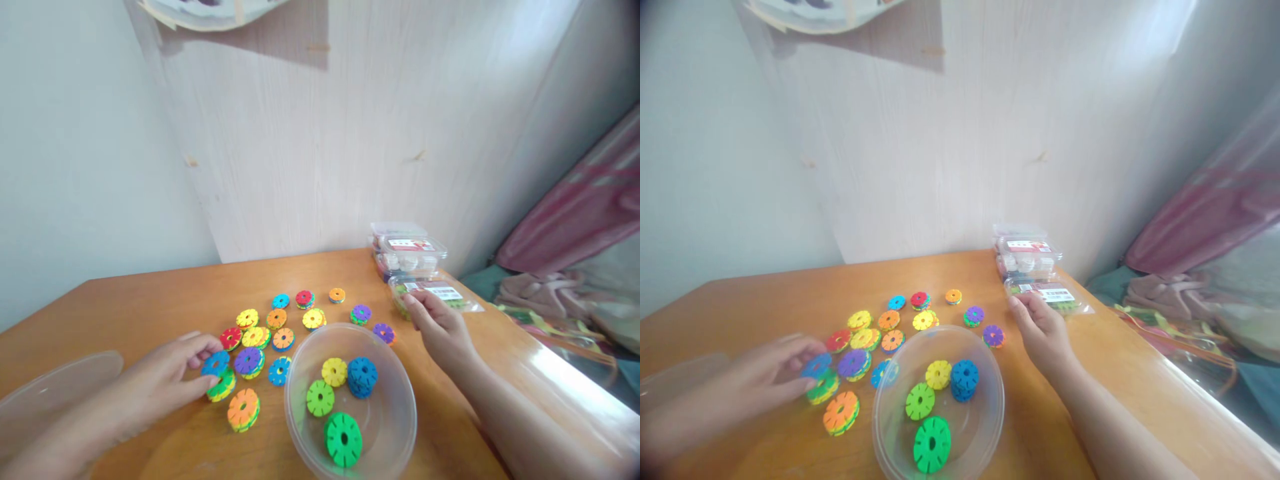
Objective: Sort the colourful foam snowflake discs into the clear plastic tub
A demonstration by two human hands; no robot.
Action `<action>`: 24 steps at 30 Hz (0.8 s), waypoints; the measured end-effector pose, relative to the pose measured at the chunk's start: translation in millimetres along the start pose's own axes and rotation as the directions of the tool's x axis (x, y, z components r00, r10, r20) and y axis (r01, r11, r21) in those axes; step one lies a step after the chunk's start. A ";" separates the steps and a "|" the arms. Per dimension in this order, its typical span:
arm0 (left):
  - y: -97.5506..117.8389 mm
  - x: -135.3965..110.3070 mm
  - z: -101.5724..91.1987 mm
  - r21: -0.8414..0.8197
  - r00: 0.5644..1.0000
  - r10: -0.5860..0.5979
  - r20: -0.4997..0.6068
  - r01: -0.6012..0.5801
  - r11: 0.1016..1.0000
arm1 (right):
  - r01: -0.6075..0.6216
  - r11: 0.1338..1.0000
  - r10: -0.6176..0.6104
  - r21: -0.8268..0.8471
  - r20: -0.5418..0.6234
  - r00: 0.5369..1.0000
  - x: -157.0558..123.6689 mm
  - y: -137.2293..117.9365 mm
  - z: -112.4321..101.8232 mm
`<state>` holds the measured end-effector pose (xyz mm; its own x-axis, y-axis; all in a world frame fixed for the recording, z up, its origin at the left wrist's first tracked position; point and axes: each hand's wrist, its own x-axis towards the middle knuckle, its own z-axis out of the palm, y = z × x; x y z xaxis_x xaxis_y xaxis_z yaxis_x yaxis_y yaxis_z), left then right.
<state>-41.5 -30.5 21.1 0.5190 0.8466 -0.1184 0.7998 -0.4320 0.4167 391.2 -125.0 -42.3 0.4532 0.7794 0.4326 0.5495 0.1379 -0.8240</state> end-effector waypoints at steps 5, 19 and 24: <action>24.9 4.4 -11.3 -0.124 0.992 0.028 -0.127 -0.044 0.991 | 0.041 0.993 -0.058 -0.113 -0.157 0.986 0.8 13.4 11.2; 138.8 26.3 12.0 0.123 0.854 0.518 0.051 -0.520 0.845 | 0.139 0.983 -0.149 -0.119 -0.078 0.986 -14.8 0.1 14.4; 170.6 44.2 28.3 0.188 0.772 0.618 0.149 -0.636 0.748 | 0.127 0.987 -0.136 -0.104 -0.090 0.987 -13.9 2.0 11.5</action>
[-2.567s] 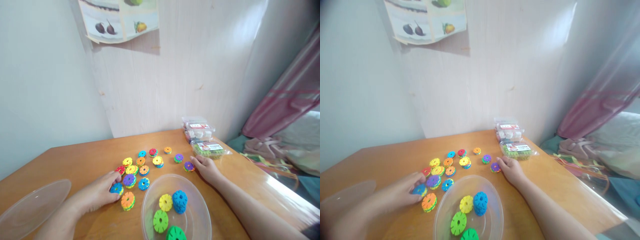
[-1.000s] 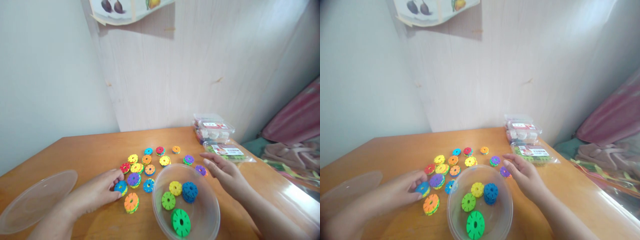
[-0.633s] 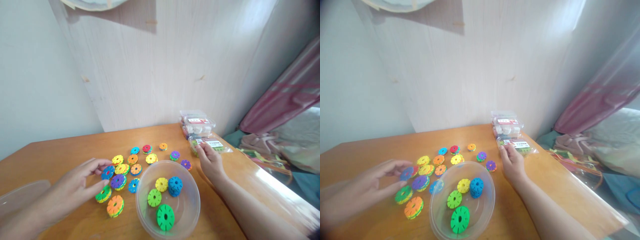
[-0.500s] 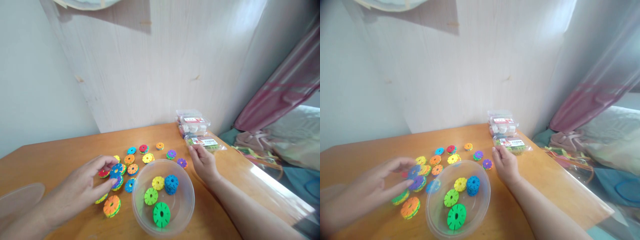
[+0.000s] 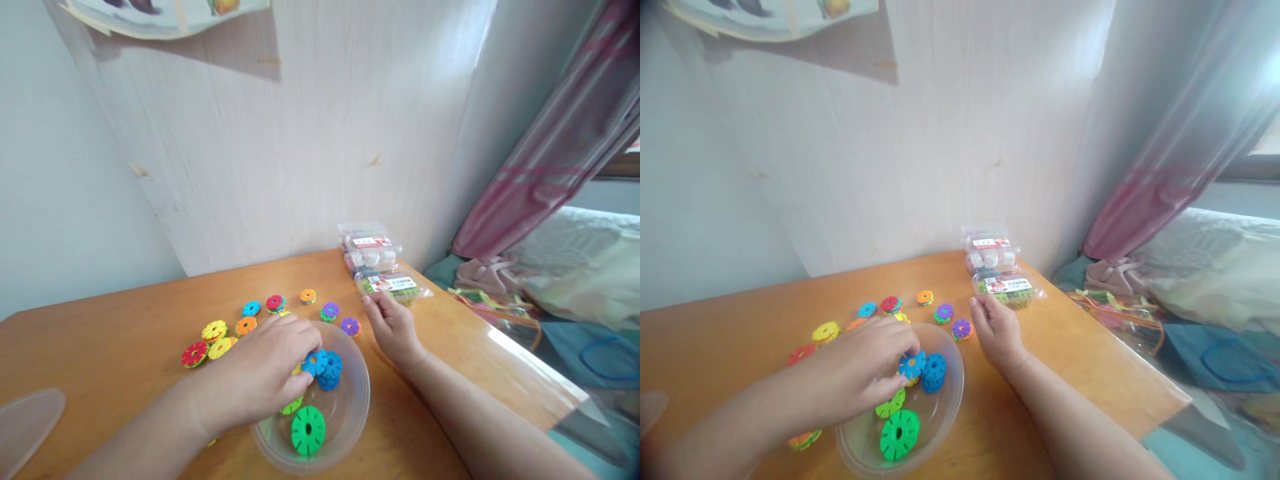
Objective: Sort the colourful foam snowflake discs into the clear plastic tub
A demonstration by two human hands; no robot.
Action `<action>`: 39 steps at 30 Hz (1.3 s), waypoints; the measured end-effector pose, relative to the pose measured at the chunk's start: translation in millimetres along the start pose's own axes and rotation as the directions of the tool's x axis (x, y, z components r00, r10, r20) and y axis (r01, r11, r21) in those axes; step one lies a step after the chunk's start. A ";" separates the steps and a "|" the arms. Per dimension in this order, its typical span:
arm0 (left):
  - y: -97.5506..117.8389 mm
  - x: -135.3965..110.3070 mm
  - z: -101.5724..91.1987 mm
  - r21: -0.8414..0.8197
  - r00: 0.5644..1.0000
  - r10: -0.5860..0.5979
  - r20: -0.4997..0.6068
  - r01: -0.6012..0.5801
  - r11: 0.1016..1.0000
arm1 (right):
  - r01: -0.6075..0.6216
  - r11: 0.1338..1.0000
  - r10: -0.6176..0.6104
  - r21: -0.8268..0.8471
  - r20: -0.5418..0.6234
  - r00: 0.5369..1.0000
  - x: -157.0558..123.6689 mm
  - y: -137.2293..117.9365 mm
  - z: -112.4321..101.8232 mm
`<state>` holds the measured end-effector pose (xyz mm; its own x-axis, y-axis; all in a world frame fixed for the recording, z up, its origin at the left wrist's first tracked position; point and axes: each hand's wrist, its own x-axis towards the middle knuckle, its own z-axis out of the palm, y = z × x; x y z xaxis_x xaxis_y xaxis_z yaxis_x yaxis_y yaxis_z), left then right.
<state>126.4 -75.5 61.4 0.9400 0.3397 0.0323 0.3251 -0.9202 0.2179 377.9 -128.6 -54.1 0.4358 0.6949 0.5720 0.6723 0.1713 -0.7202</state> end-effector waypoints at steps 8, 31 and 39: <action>6.7 25.5 9.8 0.035 0.994 0.012 0.108 -0.016 0.999 | -0.017 0.999 0.018 0.038 -0.009 1.000 2.5 0.2 -2.3; -15.1 3.5 -12.5 -0.111 0.953 -0.228 -0.202 0.209 0.972 | -0.028 0.999 0.026 0.025 0.094 0.995 1.0 -1.1 -4.3; -57.5 -46.6 -30.4 -0.829 0.247 -0.811 -0.531 0.047 0.557 | -0.038 0.995 0.055 -0.088 0.198 0.979 -2.9 8.3 -2.5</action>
<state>60.8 -32.5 77.0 -0.0863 0.9332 0.3488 0.1391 -0.3354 0.9317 383.7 -131.0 -60.8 0.3454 0.8275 0.4426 0.7053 0.0823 -0.7042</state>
